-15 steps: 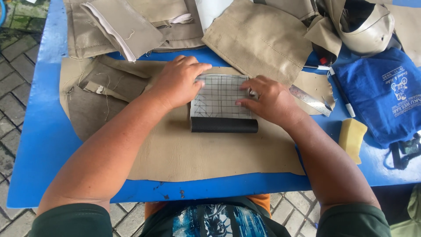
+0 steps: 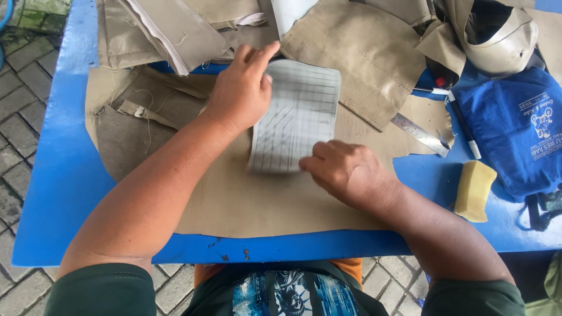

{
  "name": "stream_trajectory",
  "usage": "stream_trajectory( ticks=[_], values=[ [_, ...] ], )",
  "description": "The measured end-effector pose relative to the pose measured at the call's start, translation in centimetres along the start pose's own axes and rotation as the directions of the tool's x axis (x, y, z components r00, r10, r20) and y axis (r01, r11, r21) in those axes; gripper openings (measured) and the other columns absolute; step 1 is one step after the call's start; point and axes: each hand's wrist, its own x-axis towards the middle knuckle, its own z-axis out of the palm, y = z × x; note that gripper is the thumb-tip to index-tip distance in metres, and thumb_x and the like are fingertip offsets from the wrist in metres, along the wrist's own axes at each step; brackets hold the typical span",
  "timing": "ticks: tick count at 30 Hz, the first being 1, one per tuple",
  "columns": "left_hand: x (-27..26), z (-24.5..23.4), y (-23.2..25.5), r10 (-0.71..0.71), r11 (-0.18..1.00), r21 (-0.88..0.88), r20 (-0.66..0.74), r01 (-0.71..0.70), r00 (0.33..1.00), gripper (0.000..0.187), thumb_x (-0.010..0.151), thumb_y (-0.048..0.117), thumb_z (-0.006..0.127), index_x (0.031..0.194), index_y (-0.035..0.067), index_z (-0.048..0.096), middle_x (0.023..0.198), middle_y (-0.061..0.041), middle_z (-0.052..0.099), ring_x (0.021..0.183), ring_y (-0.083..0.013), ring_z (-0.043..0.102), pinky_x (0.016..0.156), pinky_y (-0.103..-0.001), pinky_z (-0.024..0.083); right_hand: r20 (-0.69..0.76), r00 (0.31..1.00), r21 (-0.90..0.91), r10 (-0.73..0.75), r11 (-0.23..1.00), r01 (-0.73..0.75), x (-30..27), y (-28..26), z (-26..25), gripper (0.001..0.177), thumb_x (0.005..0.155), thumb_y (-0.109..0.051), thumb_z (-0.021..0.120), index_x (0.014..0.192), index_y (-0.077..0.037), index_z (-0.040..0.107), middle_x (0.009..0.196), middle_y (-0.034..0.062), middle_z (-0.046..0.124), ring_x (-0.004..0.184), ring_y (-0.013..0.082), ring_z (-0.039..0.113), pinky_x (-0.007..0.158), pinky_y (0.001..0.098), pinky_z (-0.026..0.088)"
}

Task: Applying glue to the edges of a leather strip and folding them over a paper template

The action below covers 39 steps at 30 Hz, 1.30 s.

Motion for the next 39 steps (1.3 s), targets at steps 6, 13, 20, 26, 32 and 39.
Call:
stream_trajectory(
  ticks=[6, 13, 20, 26, 32, 39],
  values=[
    [-0.1, -4.1, 4.2, 0.19, 0.966, -0.238, 0.398, -0.099, 0.897, 0.029, 0.094, 0.021, 0.069, 0.119, 0.008, 0.075, 0.104, -0.022, 0.072, 0.099, -0.0454, 0.072, 0.087, -0.057, 0.058, 0.384, 0.909, 0.114, 0.163, 0.968, -0.222, 1.0, -0.3, -3.0, 0.034, 0.09, -0.041, 0.076, 0.11, -0.015, 0.071, 0.088, 0.0063, 0.066, 0.075, 0.0217, 0.073, 0.061, 0.0341, 0.062],
    [-3.1, -3.9, 6.0, 0.155, 0.979, -0.024, 0.729, -0.202, 0.667, 0.028, 0.081, 0.03, 0.08, 0.106, 0.018, 0.08, 0.095, -0.011, 0.07, 0.099, -0.0374, 0.071, 0.089, -0.052, 0.058, 0.391, 0.898, 0.561, 0.2, 0.722, -0.405, 0.6, 1.2, -3.5, 0.047, 0.089, 0.008, 0.059, 0.135, 0.007, 0.056, 0.09, 0.0258, 0.07, 0.088, 0.0388, 0.077, 0.071, 0.0461, 0.067],
    [-5.6, -6.6, 3.5, 0.204, 0.976, -0.084, 0.67, -0.2, 0.714, 0.034, 0.081, 0.026, 0.082, 0.113, 0.016, 0.077, 0.134, -0.009, 0.06, 0.13, -0.0402, 0.054, 0.105, -0.056, 0.047, 0.119, 0.912, 0.968, 0.392, 0.159, -0.194, -0.4, 1.9, 2.2, 0.032, 0.092, 0.015, 0.059, 0.12, 0.001, 0.053, 0.111, 0.0211, 0.072, 0.109, 0.0291, 0.069, 0.093, 0.0426, 0.058],
    [-5.9, -5.9, 0.4, 0.309, 0.946, -0.274, 0.611, -0.171, 0.729, 0.037, 0.083, 0.008, 0.076, 0.12, 0.008, 0.075, 0.137, -0.016, 0.061, 0.13, -0.046, 0.053, 0.109, -0.057, 0.044, 0.257, 0.91, 0.79, 0.327, 0.471, -0.392, 0.9, 1.9, -1.5, 0.027, 0.089, 0.001, 0.073, 0.116, 0.001, 0.067, 0.103, 0.0203, 0.073, 0.092, 0.0321, 0.075, 0.073, 0.0396, 0.063],
    [-6.3, -6.0, 0.6, 0.281, 0.953, -0.27, 0.604, -0.14, 0.746, 0.036, 0.083, 0.005, 0.073, 0.118, 0.01, 0.077, 0.135, -0.01, 0.064, 0.13, -0.0404, 0.056, 0.109, -0.053, 0.045, 0.091, 0.931, 0.85, 0.354, 0.459, -0.258, 3.4, -1.2, -0.5, 0.028, 0.089, 0.006, 0.072, 0.115, 0.0, 0.064, 0.095, 0.0187, 0.075, 0.086, 0.0317, 0.077, 0.069, 0.0395, 0.065],
    [-7.1, -4.3, -0.3, 0.287, 0.953, -0.249, 0.545, -0.175, 0.788, 0.011, 0.083, 0.015, 0.074, 0.094, 0.016, 0.076, 0.132, 0.001, 0.065, 0.128, -0.0327, 0.057, 0.107, -0.05, 0.048, 0.142, 0.932, 0.875, 0.333, 0.398, -0.275, 5.8, -2.6, 2.6, 0.024, 0.095, -0.004, 0.069, 0.118, -0.007, 0.061, 0.105, 0.0125, 0.075, 0.092, 0.0285, 0.078, 0.077, 0.0374, 0.064]
  ],
)
